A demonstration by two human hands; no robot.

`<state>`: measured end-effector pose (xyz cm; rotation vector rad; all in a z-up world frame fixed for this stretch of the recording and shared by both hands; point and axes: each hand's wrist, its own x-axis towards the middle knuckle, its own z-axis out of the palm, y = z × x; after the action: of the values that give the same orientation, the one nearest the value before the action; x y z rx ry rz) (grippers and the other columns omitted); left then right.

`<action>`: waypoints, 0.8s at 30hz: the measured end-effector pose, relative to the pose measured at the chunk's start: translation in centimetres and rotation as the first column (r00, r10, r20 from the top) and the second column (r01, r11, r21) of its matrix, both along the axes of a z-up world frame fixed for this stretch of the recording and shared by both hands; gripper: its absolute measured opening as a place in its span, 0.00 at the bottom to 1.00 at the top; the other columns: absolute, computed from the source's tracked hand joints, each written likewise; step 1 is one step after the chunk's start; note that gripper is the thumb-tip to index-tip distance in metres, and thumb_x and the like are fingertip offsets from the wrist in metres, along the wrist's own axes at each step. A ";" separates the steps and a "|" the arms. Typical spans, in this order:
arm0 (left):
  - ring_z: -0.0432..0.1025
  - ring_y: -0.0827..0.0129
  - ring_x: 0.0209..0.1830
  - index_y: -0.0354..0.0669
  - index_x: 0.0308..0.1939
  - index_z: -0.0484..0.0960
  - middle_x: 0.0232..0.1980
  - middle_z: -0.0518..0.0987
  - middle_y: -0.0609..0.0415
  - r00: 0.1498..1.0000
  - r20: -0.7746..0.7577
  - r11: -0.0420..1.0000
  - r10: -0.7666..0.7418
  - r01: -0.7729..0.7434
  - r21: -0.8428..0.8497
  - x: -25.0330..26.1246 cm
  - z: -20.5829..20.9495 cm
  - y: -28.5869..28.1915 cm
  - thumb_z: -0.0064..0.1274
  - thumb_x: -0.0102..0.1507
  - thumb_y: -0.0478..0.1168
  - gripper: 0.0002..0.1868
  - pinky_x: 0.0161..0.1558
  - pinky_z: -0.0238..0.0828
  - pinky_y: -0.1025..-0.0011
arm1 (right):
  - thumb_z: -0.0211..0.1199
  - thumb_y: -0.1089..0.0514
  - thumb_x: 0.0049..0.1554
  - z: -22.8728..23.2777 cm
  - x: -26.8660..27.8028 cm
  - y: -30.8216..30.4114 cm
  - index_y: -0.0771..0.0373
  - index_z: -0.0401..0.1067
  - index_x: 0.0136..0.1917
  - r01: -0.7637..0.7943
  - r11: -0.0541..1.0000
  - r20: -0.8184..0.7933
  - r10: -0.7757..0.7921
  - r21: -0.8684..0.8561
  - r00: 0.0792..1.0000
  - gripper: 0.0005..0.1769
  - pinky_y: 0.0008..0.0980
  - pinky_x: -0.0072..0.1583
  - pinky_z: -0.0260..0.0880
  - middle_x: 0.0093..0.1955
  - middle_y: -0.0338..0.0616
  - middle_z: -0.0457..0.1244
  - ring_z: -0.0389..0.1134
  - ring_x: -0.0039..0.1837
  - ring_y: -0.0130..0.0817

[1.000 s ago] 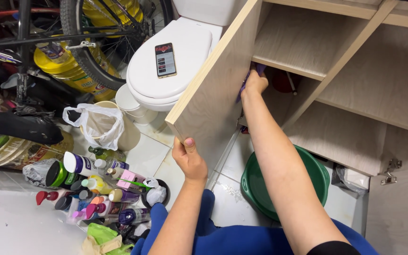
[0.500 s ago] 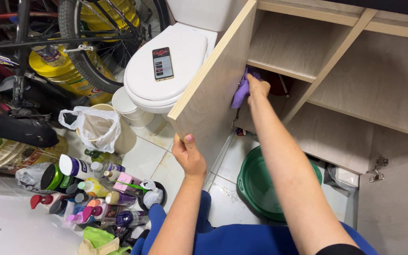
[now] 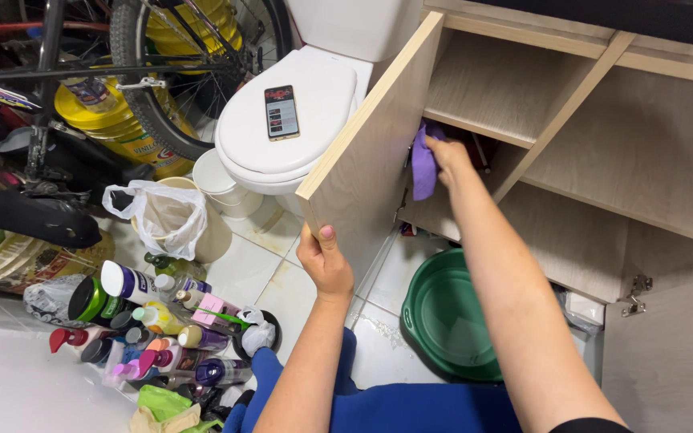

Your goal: The person sits on the floor and cleans the inside of a bathroom cabinet. They place a package inside, then dip a purple cloth into a green basin of water and wipe the cabinet door and interior shelves.

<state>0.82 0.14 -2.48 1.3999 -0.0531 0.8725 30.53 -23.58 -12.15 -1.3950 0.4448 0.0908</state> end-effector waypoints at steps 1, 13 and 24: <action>0.59 0.79 0.31 0.33 0.46 0.77 0.30 0.68 0.63 1.000 -0.004 1.000 -0.005 0.005 -0.006 0.0 0.0 0.0 0.44 0.73 0.59 0.28 0.35 0.55 0.77 | 0.71 0.55 0.57 -0.5 -0.7 0.7 0.71 0.76 0.48 0.047 0.998 0.075 -0.051 0.049 0.996 0.15 0.36 0.47 0.72 0.44 0.48 0.72 0.73 0.43 0.36; 0.61 0.78 0.35 0.32 0.51 0.77 0.34 0.71 0.62 0.998 -0.010 0.998 -0.055 0.055 -0.026 -0.4 0.2 0.0 0.45 0.74 0.60 0.29 0.39 0.59 0.79 | 0.64 0.52 0.61 -0.5 -4.9 8.1 0.68 0.79 0.51 0.478 0.878 0.393 -0.431 -0.026 0.812 0.16 0.30 0.51 0.70 0.43 0.40 0.73 0.69 0.45 0.24; 0.63 0.78 0.36 0.33 0.49 0.77 0.36 0.74 0.60 0.998 -0.023 0.998 -0.060 0.060 0.015 -0.7 0.2 0.2 0.45 0.73 0.60 0.29 0.40 0.61 0.77 | 0.58 0.56 0.61 0.7 1.2 6.2 0.69 0.73 0.59 0.307 0.944 0.255 -0.329 0.122 0.909 0.18 0.33 0.52 0.72 0.51 0.49 0.71 0.72 0.49 0.33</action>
<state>0.14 0.38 -2.28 1.4156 -0.0848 0.8079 31.72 -17.37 -11.50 -1.2183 0.4275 -0.3448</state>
